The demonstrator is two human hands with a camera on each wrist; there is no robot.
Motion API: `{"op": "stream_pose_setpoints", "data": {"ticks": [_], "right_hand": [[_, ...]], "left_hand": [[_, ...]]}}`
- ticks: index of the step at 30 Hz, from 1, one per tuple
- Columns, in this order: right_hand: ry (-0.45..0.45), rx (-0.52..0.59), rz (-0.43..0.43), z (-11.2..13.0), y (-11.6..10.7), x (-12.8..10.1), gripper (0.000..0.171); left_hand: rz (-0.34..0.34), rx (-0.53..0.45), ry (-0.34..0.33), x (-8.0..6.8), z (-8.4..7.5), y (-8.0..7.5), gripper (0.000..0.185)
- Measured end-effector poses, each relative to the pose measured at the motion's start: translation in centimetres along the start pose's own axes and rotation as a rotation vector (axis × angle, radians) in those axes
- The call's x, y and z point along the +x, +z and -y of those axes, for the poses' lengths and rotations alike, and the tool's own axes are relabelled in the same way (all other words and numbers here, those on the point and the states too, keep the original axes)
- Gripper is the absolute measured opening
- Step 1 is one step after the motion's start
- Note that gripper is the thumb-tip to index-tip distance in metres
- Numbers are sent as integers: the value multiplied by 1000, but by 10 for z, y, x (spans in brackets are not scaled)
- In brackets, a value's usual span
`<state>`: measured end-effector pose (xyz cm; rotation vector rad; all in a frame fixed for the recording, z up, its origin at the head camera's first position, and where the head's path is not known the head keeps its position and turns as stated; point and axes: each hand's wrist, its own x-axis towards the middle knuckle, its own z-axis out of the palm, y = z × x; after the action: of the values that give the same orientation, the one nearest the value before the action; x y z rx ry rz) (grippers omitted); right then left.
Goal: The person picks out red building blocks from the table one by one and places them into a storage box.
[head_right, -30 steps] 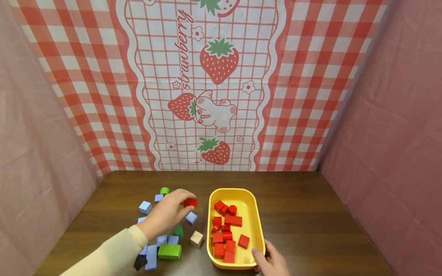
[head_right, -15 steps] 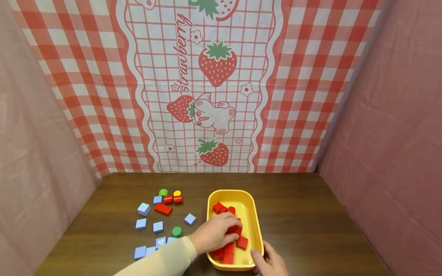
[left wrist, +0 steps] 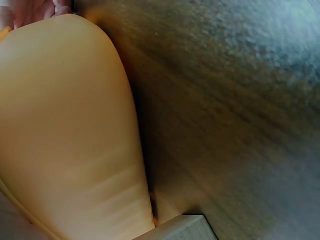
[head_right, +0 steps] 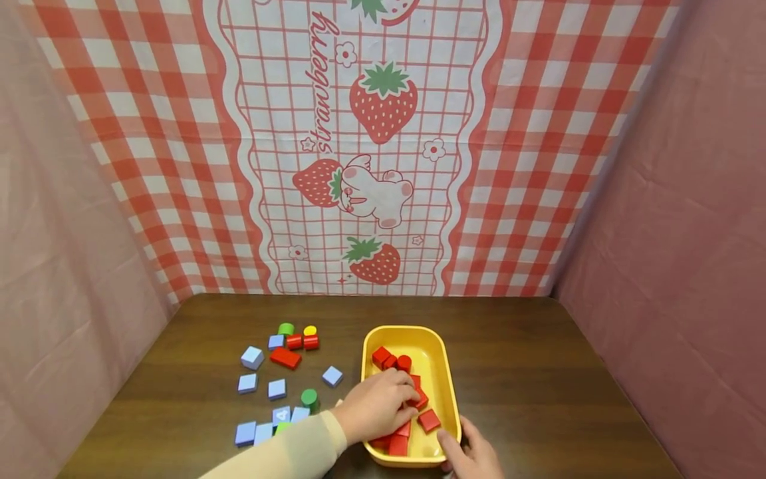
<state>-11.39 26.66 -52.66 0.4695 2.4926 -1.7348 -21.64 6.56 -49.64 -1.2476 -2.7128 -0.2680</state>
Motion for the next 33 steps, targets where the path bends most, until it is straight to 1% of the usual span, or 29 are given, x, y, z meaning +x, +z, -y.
{"op": "stream_pose_setpoints", "data": {"ticks": [5,11,14,16,18,20,23,25,27,28,30,32,33], "right_hand": [[-16,0,13,-2,-2,1,59],[6,0,-1,-1,-2,2,60],[18,12,4,-1,-1,2,60],[24,18,6,-2,-1,2,61],[30,29,4,-1,0,1,61],[27,20,0,-1,1,1,62],[31,-3,-9,0,1,2,62],[41,-17,-13,1,2,2,63],[54,-24,-16,1,2,2,64],[59,-21,-15,1,2,2,64],[64,-14,-16,1,2,2,64],[60,-13,-14,0,2,3,65],[58,-10,-14,0,2,3,65]], "left_hand": [[-27,-3,-5,1,0,0,19],[-38,-28,-8,1,2,-1,20],[-74,-51,1,-2,7,-4,24],[-102,-61,-2,-4,14,-10,26],[-126,-45,-21,-7,26,-20,29],[-143,-8,-58,-12,44,-31,28],[-141,18,-153,-26,81,-44,24],[-122,28,-233,-42,107,-49,20],[-80,47,-308,-58,130,-51,19],[-43,67,-350,-66,139,-50,21],[30,117,-406,-80,153,-49,26],[80,156,-426,-89,160,-47,28],[93,168,-427,-93,163,-46,25]]}}
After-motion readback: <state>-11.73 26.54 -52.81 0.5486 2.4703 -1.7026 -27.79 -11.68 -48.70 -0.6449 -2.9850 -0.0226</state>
